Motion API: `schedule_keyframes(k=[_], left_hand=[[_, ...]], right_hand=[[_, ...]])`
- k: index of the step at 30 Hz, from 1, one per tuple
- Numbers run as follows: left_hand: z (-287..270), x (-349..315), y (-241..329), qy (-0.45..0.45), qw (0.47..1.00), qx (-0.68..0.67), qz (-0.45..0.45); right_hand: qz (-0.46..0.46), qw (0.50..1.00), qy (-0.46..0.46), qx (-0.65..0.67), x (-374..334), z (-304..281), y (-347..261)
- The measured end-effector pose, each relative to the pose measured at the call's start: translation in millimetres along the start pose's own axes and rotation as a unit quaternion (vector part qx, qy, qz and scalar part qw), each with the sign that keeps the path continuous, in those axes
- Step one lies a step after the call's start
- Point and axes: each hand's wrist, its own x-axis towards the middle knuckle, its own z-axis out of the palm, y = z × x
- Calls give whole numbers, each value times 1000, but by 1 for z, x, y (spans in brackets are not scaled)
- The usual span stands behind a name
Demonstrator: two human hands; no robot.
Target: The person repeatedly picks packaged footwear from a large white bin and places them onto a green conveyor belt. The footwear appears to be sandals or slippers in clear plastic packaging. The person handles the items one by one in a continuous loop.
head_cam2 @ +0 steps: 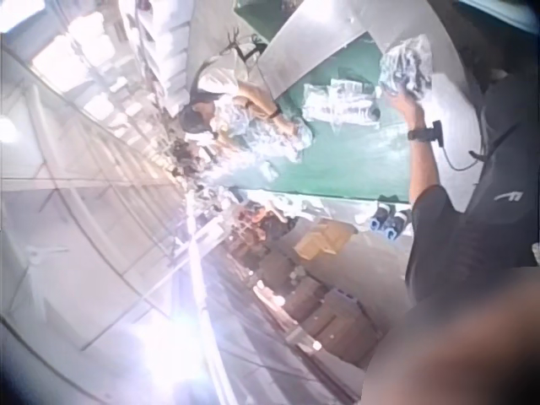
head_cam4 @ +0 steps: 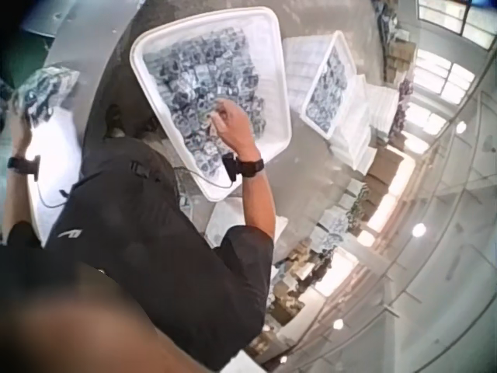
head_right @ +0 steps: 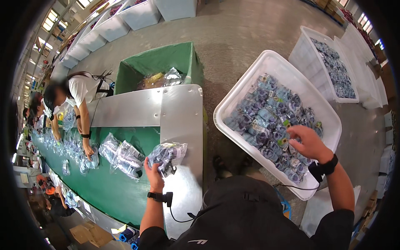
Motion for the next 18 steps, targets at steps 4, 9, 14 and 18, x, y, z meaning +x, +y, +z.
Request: schedule_keyframes(k=[4,9,14,18], left_hand=[[45,-56,59,-116,993,-21,19],[131,-147,84,-226,967,50,108],[202,-222,82,-336,929,125,86],[238,-250,72,-397,901,152,87]], right_hand=[[-104,994,3,38,21,26,-28],[-44,940,-74,329,12,92,-56],[4,930,-125,345,-14,99,-28],[20,938,-117,325,-43,89,21]])
